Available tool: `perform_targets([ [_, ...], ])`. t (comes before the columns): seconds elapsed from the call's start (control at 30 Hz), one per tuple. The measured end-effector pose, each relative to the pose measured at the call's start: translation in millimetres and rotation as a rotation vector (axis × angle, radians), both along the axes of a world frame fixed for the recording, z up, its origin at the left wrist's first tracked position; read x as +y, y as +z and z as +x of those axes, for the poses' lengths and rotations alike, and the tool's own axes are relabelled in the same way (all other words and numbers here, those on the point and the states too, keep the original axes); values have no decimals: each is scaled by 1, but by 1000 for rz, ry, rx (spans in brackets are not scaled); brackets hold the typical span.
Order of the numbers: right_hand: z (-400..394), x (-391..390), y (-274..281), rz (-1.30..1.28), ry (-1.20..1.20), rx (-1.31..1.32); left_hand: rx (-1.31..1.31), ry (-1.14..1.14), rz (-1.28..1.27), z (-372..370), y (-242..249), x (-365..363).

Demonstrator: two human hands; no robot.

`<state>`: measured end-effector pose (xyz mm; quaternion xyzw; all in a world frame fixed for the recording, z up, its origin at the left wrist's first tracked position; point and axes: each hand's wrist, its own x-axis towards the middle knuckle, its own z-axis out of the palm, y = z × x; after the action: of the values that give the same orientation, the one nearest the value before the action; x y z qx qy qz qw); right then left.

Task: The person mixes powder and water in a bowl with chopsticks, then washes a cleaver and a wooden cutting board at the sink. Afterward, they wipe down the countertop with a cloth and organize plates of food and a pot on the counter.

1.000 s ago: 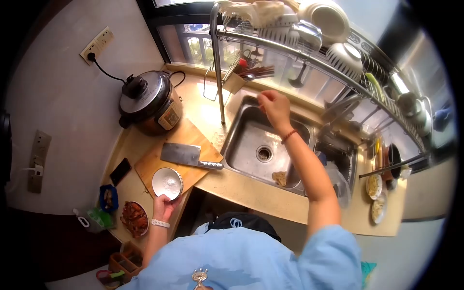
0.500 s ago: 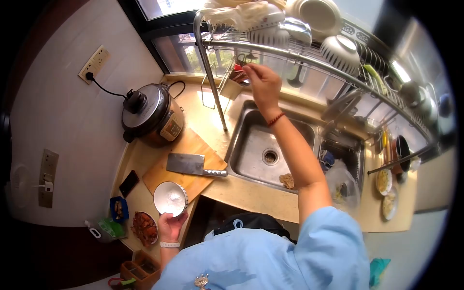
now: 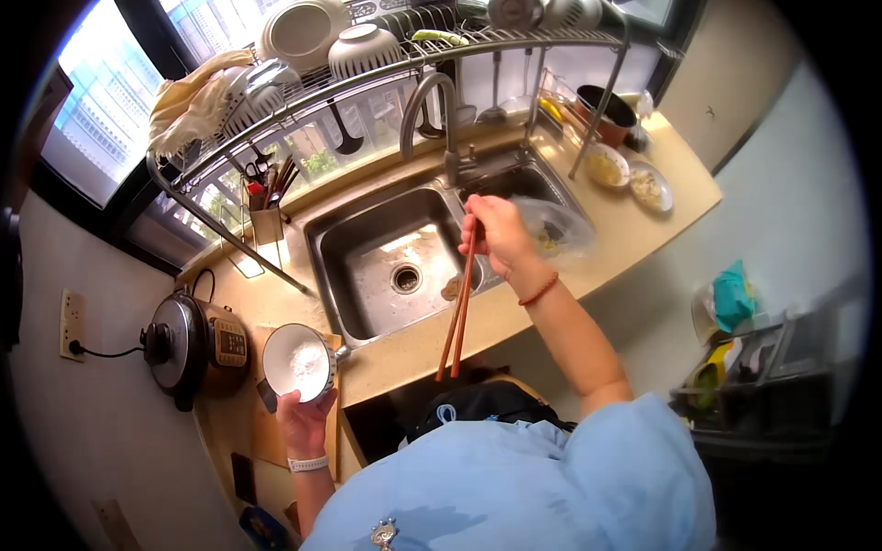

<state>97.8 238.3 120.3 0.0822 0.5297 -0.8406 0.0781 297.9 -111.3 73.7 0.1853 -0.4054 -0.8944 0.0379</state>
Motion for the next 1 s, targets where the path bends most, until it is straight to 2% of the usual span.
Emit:
perform_targets([
  [0.07,7,3,-15,6,-4,-43,5,-24,10,-9,3,9],
  [0.17,39,-4,-20,-77,153,-126,-11,-116,-8,-40,13,40],
  [0.27,51,-8,-34,-320,353,-238,-15,-127,-32,-66,20,77],
  [0.33,54,-7,-12,-445,539,-422,-43,-110,-29,-83,22,98],
  [0.4,42,14,-5,-576,644,-422,-35,-127,-26,-103,22,120],
  [0.43,20,33,-10,-556,603,-361,-43,-125,-15,-113,20,129],
  [0.5,-35,71,-5,-329,297,-175,-53,-104,-16,-134,13,145],
  [0.53,-68,90,-17,-263,226,-124,-50,-117,-15,-145,7,152],
  [0.6,-129,119,-36,52,132,-185,-73,-96,19,-168,-11,162],
  [0.63,-176,130,-67,456,82,-53,-93,-76,47,-182,-26,167],
  [0.67,-214,138,-114,593,22,154,-105,-73,77,-196,-34,171],
  [0.7,-241,142,-135,720,24,150,-89,-57,54,-206,-32,178],
  [0.8,-282,117,-153,539,-121,-70,-80,3,23,-239,-37,188],
  [0.93,-313,82,-184,547,-194,-86,-54,29,81,-276,-56,189],
  [1.0,-326,70,-202,561,-318,26,-47,42,121,-291,-60,189],
])
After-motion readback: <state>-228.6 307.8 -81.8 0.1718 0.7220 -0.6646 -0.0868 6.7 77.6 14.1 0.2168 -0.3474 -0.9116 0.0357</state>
